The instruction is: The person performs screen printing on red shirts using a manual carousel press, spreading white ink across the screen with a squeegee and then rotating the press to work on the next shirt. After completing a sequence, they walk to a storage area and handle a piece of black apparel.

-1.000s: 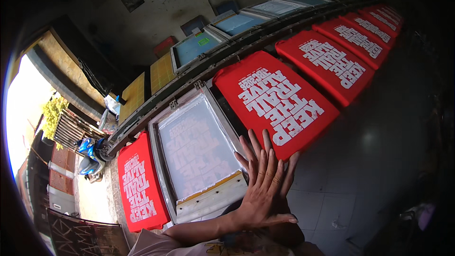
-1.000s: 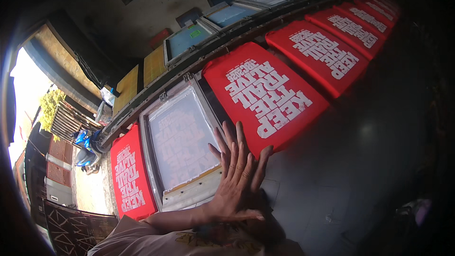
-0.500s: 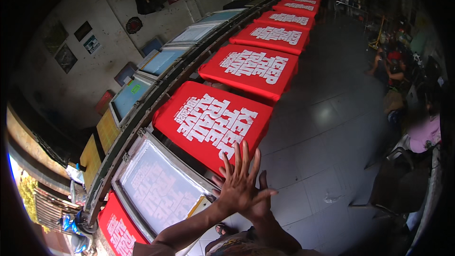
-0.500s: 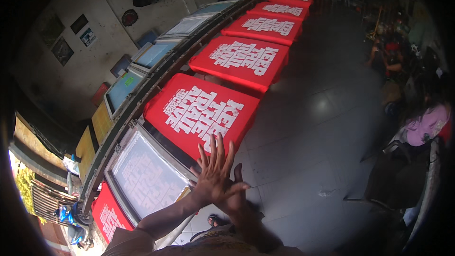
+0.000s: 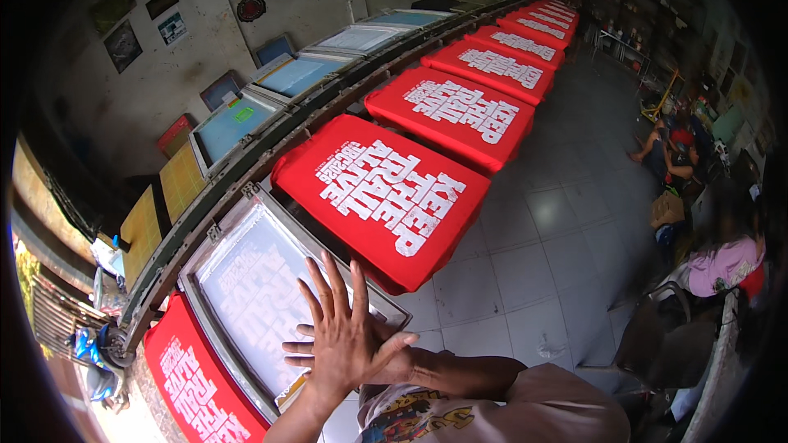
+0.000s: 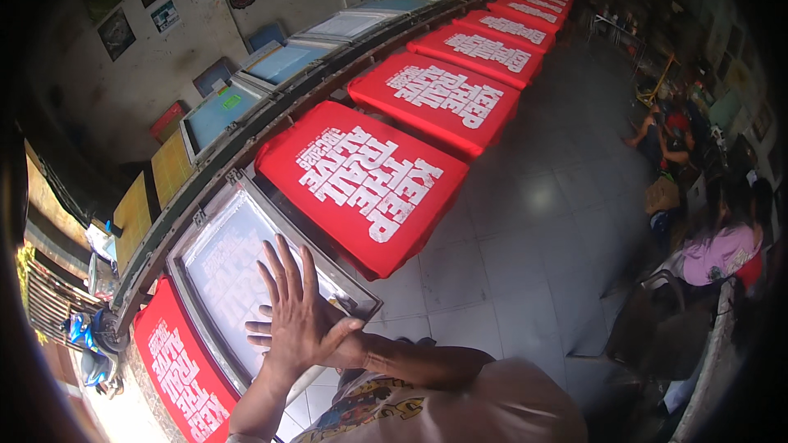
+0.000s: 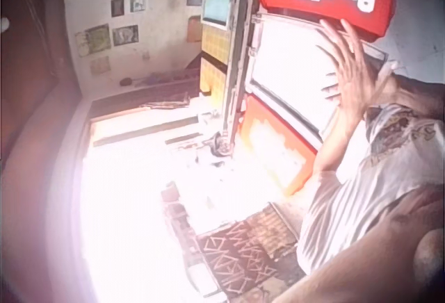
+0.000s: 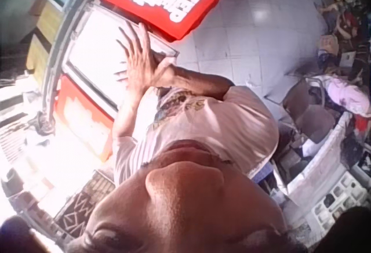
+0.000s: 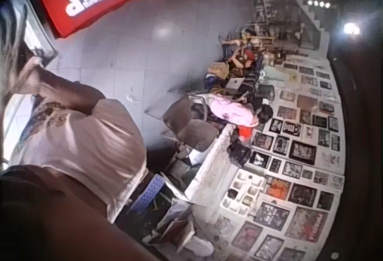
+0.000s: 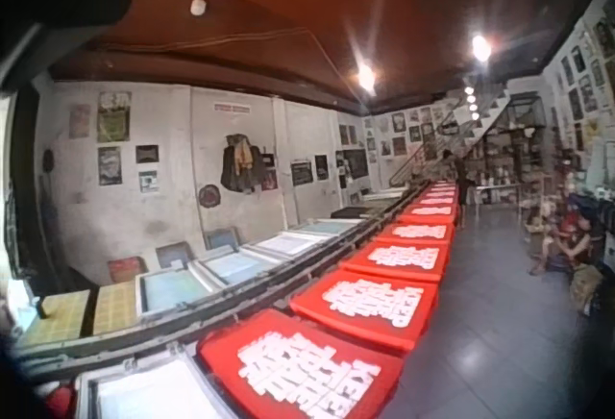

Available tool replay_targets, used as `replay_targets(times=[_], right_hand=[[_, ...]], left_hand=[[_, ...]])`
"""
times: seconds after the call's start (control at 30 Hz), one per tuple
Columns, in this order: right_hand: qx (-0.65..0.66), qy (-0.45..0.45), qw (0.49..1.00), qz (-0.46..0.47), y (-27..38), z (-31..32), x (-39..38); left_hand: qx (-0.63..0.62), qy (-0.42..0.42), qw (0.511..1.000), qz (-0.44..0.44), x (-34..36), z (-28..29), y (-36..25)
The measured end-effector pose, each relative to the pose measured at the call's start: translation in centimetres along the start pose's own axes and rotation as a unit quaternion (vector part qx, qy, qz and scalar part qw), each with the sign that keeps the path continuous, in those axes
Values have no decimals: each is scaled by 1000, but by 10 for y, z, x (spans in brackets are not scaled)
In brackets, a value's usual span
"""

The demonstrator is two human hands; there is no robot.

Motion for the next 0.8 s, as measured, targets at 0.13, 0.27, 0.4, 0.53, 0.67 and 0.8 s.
replay_targets(times=[0.13, 0.27, 0.4, 0.53, 0.67, 0.8], right_hand=[[-19, 83, 994, -66, -8, -30, 21], [5, 143, 989, -48, -8, -31, 45], [-64, -25, 988, 136, -3, -19, 15], [-68, -94, 991, -71, -37, -16, 13], [-17, -69, 996, -46, -10, -8, -1], [-41, -118, 991, -45, 11, -16, 12]], left_hand=[[41, -17, 999, 6, -22, 17, -27], [10, -42, 999, 14, -43, 9, -43], [51, 14, 999, -1, -34, 1, -18], [-9, -64, 996, 61, -56, 16, 17], [4, -33, 998, 53, -36, 3, -12], [-7, -45, 999, 3, -56, -26, -54]])
Point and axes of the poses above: each hand's wrist, its own x-axis towards the middle knuckle, its own z-axis out of the back of the hand, y = z × x, the point moved 10 cm from there along x, towards the middle knuckle, and after that the axes turned 13 degrees about -z, right-handed, at the moved point
